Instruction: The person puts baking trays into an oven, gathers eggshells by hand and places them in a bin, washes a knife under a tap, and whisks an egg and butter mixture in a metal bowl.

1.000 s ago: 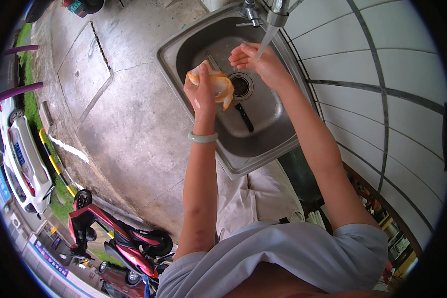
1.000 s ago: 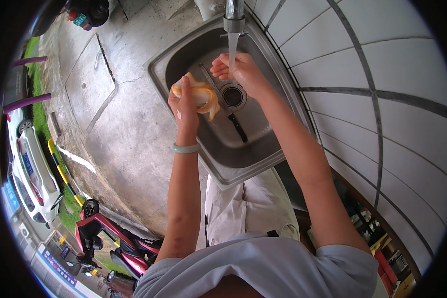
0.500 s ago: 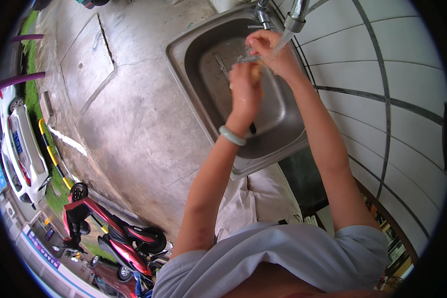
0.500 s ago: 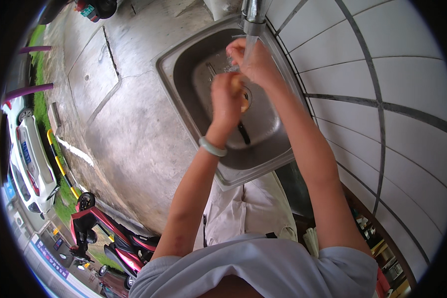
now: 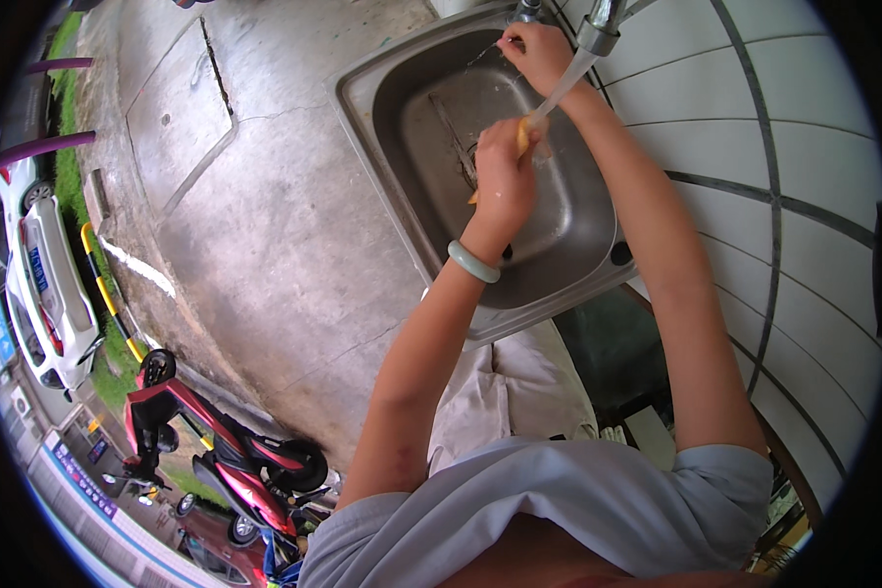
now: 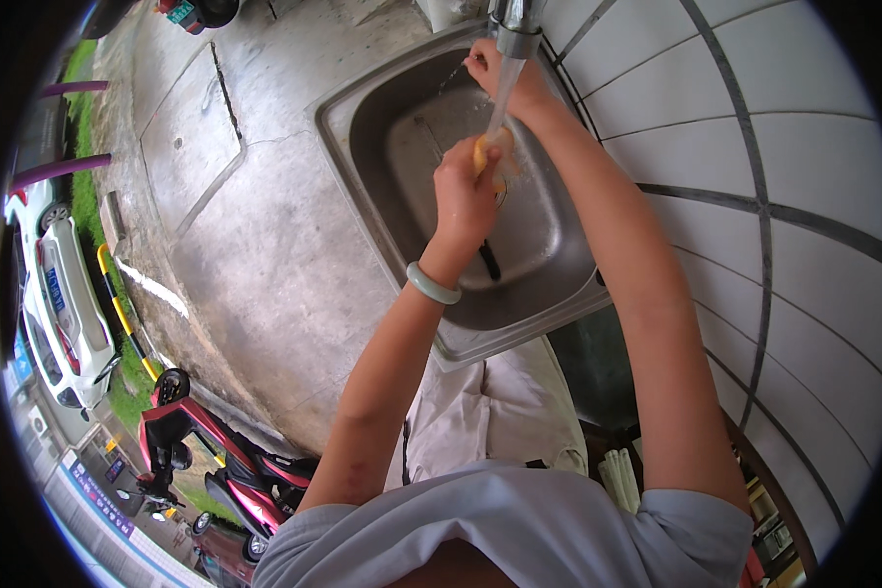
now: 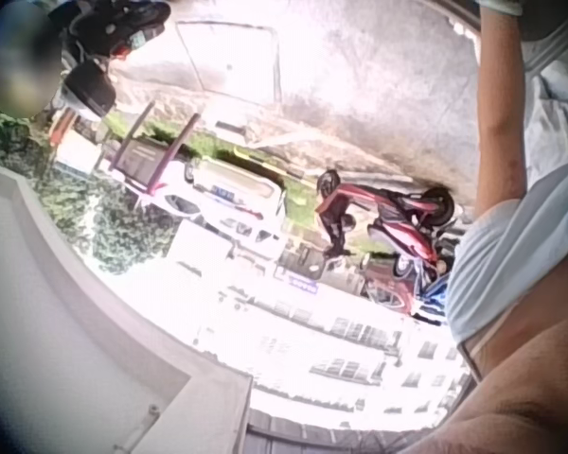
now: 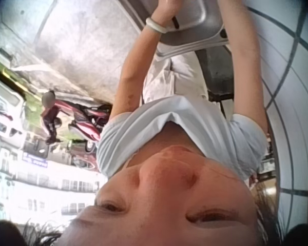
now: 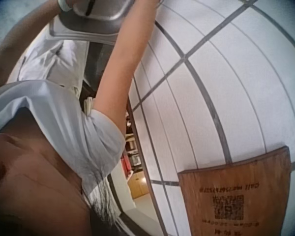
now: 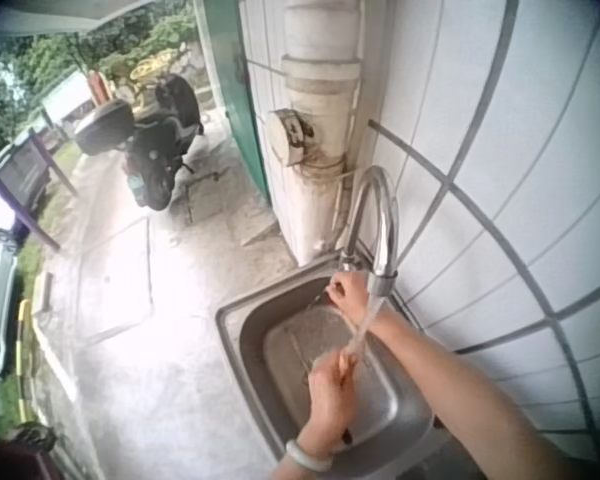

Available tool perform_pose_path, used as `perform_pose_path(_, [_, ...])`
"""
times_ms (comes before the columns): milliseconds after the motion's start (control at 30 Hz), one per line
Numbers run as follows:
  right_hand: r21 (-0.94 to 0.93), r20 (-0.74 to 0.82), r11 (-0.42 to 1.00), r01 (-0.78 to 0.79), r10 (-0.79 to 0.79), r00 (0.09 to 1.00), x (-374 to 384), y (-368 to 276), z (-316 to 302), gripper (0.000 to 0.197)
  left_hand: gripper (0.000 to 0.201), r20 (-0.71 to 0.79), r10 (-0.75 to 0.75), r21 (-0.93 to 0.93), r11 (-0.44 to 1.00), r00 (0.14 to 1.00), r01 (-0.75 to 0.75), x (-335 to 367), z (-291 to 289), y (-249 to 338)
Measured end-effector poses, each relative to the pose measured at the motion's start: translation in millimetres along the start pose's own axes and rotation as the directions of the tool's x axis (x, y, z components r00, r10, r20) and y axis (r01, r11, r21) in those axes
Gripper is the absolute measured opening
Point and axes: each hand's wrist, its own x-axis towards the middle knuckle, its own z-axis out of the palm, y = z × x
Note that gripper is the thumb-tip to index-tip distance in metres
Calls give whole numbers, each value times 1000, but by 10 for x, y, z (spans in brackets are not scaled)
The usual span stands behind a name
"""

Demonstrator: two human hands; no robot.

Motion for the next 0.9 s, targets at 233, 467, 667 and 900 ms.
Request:
perform_pose_path(233, [688,-165,681,-250,482,860,-220,-147,-89,23,21,-27,-474,-323,837,880,442,-212,-348,-19])
perform_pose_path(467, [662,225,532,-529,531,817,-1385,-101,317,43,27,-149,-407,-454,838,901,303,-342,-394,140])
perform_pose_path(667, [377,827,-678,-631,-59,558,-2057,-609,181,69,30,219,-592,-454,642,776,618,-446,-430,154])
perform_pose_path(900, [344,825,-385,-856,-311,472,-1917,-386,83,69,29,165,-133,85,989,977,121,-550,-433,-64])
